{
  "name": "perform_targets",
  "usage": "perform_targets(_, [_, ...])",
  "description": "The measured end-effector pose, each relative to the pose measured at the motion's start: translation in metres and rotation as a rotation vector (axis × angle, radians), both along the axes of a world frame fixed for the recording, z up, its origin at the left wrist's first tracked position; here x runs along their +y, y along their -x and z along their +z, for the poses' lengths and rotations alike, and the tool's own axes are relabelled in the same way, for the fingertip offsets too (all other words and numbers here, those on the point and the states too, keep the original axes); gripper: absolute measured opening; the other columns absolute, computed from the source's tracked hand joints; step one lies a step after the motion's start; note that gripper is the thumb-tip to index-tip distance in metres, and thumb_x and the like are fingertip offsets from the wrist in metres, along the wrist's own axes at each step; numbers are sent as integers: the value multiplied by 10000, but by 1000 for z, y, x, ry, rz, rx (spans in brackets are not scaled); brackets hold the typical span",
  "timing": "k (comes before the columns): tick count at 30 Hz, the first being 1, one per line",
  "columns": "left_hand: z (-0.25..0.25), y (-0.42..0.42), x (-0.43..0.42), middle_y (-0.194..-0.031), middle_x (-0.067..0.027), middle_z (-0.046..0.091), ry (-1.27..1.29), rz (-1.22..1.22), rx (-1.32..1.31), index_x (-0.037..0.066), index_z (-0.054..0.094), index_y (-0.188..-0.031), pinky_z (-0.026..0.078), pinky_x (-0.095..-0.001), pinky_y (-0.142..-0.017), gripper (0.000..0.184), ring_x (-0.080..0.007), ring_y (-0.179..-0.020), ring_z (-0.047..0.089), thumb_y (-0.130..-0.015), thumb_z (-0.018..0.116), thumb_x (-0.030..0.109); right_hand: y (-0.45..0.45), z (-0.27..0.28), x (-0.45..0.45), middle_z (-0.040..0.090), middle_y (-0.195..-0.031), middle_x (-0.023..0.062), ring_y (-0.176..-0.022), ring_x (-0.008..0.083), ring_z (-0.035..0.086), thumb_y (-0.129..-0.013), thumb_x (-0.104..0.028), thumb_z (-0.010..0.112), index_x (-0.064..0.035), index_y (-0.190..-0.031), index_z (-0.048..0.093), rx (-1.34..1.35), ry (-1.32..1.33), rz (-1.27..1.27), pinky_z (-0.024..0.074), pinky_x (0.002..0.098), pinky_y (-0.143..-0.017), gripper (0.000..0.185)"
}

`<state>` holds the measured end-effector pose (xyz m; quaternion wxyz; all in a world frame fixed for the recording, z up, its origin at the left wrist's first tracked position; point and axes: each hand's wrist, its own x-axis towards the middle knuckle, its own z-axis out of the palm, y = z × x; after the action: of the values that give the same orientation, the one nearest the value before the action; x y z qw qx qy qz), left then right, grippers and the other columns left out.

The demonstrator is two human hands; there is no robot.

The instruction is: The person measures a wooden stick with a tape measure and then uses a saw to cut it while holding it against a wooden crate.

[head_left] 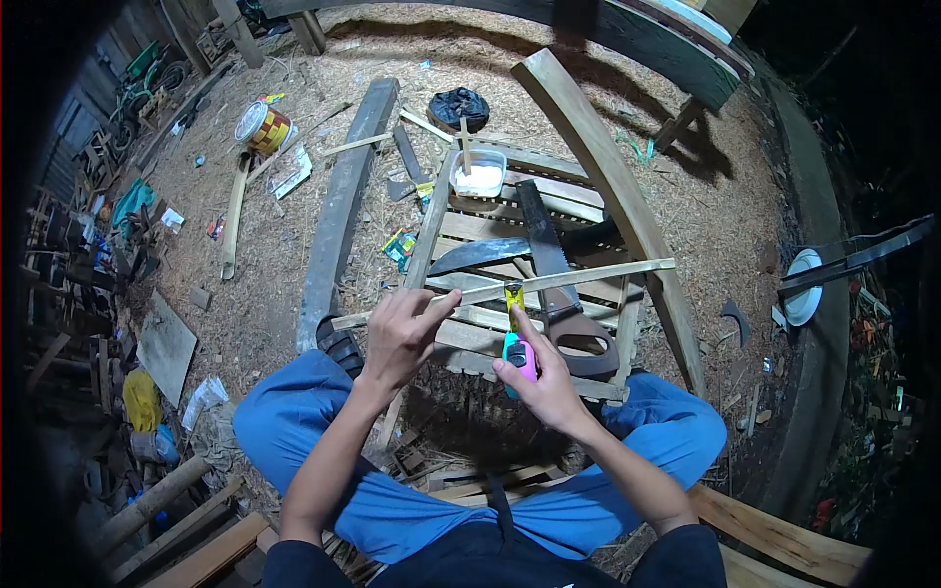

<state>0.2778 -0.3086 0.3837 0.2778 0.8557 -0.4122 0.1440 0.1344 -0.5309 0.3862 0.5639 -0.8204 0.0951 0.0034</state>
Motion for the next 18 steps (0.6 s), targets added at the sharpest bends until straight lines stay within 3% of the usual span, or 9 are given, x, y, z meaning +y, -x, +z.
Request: perform_targets(18, [-4, 1, -3, -1010, -72, 683, -13, -22, -1, 233, 724, -1387, 503, -420, -780, 586, -274, -916, 665, -830, 777, 61, 2, 2, -5, 632, -1204, 181, -1130, 301, 632, -972, -437, 789, -168, -1700, 373, -22, 41, 1, 477, 417, -1061, 881])
